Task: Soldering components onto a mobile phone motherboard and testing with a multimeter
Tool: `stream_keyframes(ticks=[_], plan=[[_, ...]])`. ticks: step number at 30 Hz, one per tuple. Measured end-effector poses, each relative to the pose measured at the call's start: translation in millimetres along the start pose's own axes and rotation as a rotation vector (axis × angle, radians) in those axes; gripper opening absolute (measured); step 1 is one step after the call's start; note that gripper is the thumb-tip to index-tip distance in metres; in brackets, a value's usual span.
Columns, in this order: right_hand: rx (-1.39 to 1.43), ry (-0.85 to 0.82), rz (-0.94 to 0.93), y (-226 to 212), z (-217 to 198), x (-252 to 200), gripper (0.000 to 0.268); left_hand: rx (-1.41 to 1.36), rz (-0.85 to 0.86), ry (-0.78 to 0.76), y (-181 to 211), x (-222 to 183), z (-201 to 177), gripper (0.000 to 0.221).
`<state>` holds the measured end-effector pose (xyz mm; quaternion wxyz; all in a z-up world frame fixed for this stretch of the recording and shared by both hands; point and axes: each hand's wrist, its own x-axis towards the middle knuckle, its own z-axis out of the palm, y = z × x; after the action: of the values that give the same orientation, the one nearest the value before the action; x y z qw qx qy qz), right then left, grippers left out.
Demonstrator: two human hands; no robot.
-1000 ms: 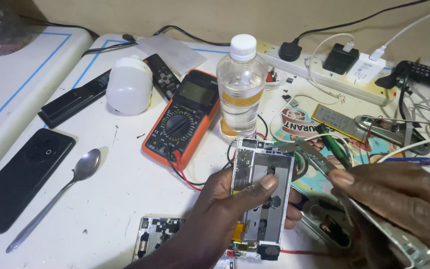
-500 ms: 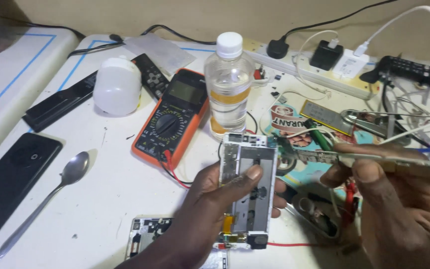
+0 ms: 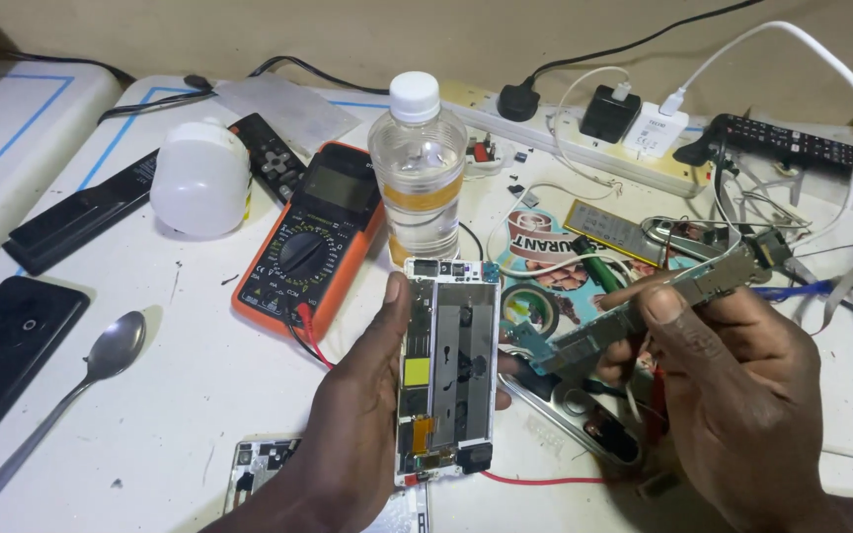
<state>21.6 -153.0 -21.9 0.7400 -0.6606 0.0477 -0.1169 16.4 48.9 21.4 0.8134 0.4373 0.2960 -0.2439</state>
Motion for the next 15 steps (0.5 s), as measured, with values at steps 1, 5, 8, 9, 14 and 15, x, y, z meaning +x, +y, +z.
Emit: stream_keyframes(ticks=[1,5,8,9,14,15], plan=[[0.000,-0.002,0.001,0,0,0,0.026,-0.001,0.001,0.002,0,-1,0,0.079],[-0.068,-0.018,-0.039,6,-4,-1,0.028,0.008,0.077,-0.091,-3,1,-1,0.073],[-0.055,-0.038,-0.049,0,-2,-5,0.032,-0.002,0.123,-0.168,-8,7,-6,0.067],[-0.037,-0.050,-0.039,-3,1,-7,0.034,-0.034,0.149,-0.230,-9,9,-8,0.061],[-0.223,-0.139,-0.202,-15,4,-11,0.049,-0.070,0.327,-0.589,-24,31,-29,0.039],[-0.248,-0.157,-0.258,-18,5,-13,0.055,-0.008,0.348,-0.613,-23,30,-28,0.052]])
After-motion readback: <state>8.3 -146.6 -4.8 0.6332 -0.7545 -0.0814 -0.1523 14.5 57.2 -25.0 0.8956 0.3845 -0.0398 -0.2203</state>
